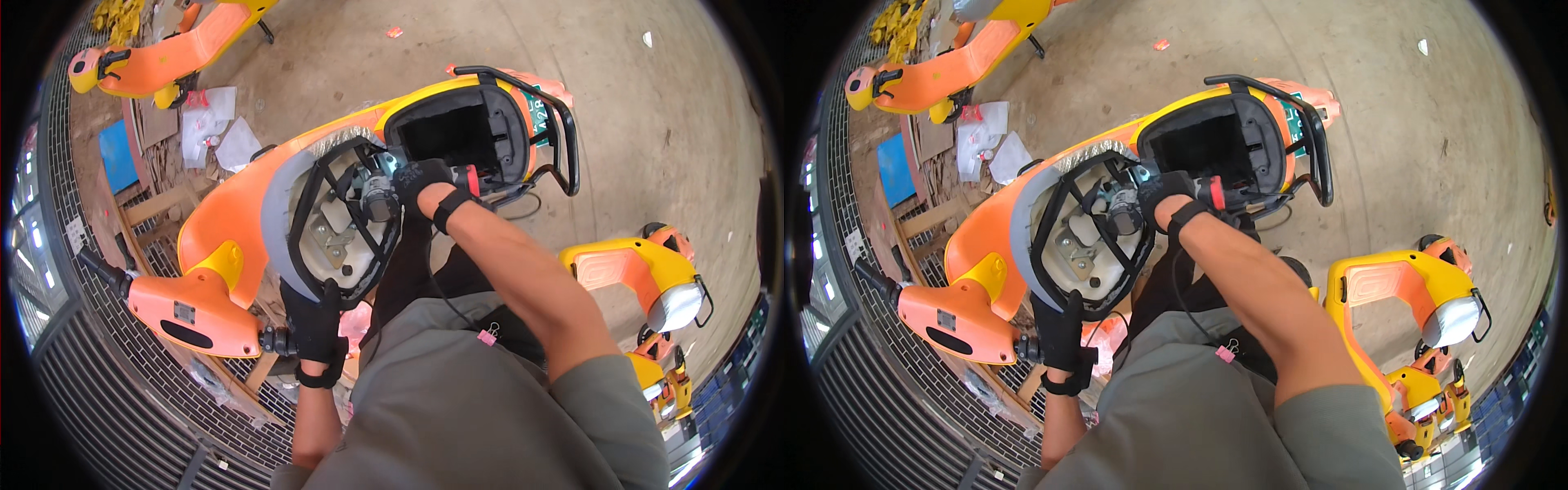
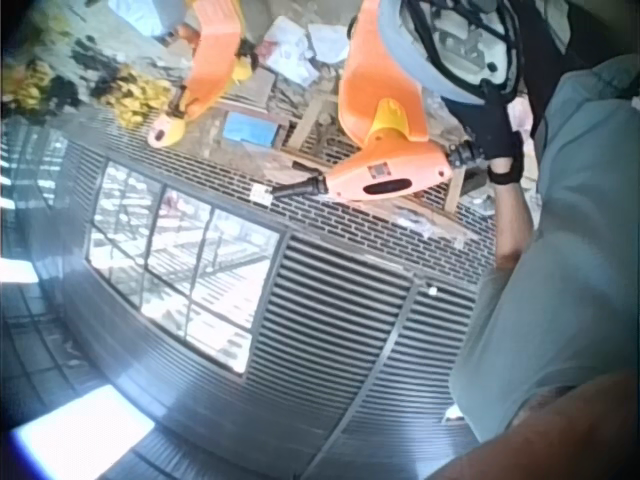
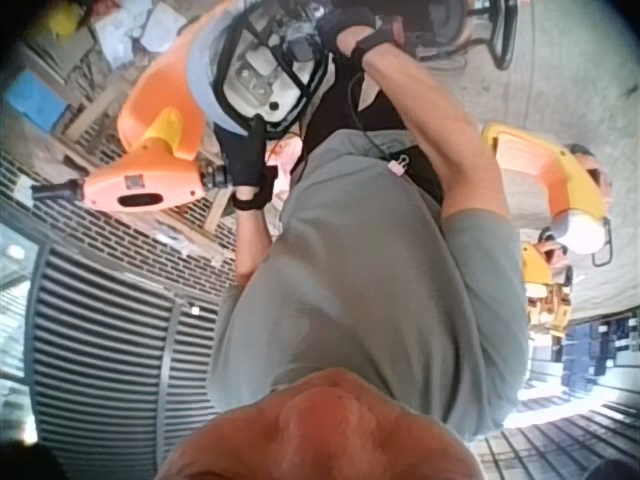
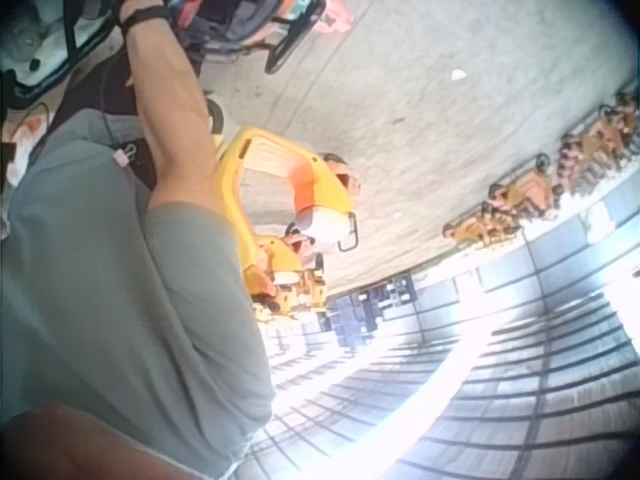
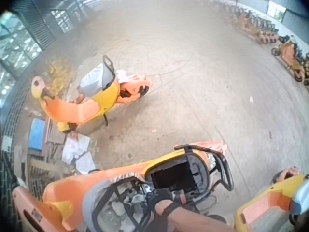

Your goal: The person, wearing black gloves, opens the seat of an electric scooter, adjusts wires and internal components by hand, and then uses a power drill to tighten screws inside the battery compartment.

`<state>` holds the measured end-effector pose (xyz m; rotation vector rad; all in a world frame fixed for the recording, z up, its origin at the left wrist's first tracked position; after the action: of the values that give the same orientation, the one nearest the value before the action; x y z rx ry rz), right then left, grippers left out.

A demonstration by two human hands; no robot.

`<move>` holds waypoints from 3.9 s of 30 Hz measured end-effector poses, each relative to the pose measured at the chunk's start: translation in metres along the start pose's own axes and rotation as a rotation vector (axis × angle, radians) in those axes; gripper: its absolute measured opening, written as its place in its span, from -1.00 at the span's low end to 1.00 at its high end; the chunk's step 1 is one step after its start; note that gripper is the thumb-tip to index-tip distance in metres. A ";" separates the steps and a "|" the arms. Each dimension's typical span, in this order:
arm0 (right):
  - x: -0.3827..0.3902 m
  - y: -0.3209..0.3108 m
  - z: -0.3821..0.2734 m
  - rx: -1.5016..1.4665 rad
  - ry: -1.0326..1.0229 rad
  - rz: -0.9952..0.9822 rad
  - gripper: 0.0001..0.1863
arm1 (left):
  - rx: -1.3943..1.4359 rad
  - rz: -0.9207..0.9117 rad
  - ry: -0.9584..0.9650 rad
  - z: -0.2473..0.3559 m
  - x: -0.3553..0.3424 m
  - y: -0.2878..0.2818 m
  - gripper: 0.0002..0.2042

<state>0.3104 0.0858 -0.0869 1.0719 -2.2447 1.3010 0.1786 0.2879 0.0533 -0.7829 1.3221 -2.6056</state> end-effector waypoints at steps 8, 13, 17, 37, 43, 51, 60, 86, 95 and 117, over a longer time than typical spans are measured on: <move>0.041 0.011 0.035 -0.319 0.054 -0.076 -0.66 | 0.008 -0.063 0.049 -0.006 -0.008 -0.005 -0.45; 0.090 0.038 0.113 -0.485 0.033 0.193 -0.66 | 0.037 -0.050 0.063 0.003 -0.015 -0.007 -0.59; 0.131 0.039 0.144 -0.410 0.299 0.048 -0.57 | 0.087 0.016 0.157 0.017 -0.012 -0.011 -0.64; 0.207 0.081 0.209 -0.624 0.381 0.120 -0.66 | 0.023 -0.078 0.188 0.094 0.045 0.049 -0.17; 0.205 0.098 0.214 -0.542 -0.210 0.238 -0.82 | -0.348 0.013 0.318 0.118 0.026 0.093 -0.15; 0.201 0.111 0.215 -1.636 0.223 0.367 -0.65 | -0.351 -0.005 0.407 0.088 0.002 0.120 -0.28; 0.217 0.050 0.137 -0.864 -0.477 0.181 -0.63 | 0.590 -0.446 -0.038 0.026 0.026 0.093 -0.52; 0.155 0.053 0.137 -0.438 0.095 -0.075 -0.58 | 0.413 -0.383 0.002 0.026 0.022 0.051 -0.75; 0.225 0.076 0.210 -0.487 0.240 0.132 -0.60 | 0.725 -0.854 -0.010 0.102 0.033 0.096 -0.69; 0.177 0.167 0.303 -1.368 0.086 0.816 -0.63 | 1.499 -1.369 -0.226 0.140 0.033 0.167 -0.52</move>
<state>0.0936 -0.1988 -0.2391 -0.4044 -2.6760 -0.2484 0.1987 0.0738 0.0039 -1.6268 -1.7581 -2.7726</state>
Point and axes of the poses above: each hand's wrist, its own x-axis away from the middle knuckle, its own y-axis out of the palm, z = x × y, the point moved 5 cm from there along -x, towards the middle knuckle, and after that the axes turned 11 degrees about -x, right-handed, at the moved point
